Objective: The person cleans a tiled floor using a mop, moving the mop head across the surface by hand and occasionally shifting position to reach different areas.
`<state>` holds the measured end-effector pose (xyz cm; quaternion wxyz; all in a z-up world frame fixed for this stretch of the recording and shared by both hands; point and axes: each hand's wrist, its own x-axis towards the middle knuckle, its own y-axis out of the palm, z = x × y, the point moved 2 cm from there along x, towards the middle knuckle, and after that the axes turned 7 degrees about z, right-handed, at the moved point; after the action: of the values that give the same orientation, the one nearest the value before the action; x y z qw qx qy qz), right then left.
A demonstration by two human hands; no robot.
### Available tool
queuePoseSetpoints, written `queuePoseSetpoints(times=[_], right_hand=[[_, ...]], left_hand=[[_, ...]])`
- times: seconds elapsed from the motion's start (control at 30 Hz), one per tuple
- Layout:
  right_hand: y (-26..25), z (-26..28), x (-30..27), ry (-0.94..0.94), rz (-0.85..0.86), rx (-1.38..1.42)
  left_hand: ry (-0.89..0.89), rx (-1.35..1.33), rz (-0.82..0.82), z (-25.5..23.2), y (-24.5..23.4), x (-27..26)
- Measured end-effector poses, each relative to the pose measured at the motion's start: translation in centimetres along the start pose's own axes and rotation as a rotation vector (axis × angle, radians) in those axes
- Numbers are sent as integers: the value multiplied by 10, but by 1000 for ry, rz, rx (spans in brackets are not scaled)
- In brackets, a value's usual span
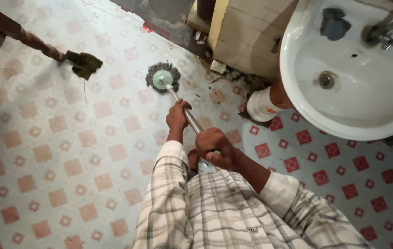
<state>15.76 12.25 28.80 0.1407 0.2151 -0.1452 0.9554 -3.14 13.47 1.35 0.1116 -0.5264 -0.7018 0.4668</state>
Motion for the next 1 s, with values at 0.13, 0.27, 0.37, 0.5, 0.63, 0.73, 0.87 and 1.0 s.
queuePoseSetpoints(times=[0.13,0.27,0.37,0.5,0.63,0.73,0.87,1.0], right_hand=[[-7,16,-30,-63,85,39],[-12,31,-61,-68,129,59],[-14,40,-80,-60,129,97],[-12,44,-93,-103,124,108],[-9,43,-95,-118,144,43],[-8,41,-87,-149,113,88],[-19,37,-62,-178,24,80],[-34,18,-39,-194,-51,104]], left_hand=[[-58,38,-13,-14,22,-31],[-88,-16,-29,-30,37,-62],[-115,-36,-35,-39,47,-85],[-118,-24,-60,-40,57,-99],[-127,-76,-40,-23,71,-95],[-18,-171,-124,-15,72,-88],[-76,-75,-3,-18,52,-61],[-32,-129,-33,-13,45,-28]])
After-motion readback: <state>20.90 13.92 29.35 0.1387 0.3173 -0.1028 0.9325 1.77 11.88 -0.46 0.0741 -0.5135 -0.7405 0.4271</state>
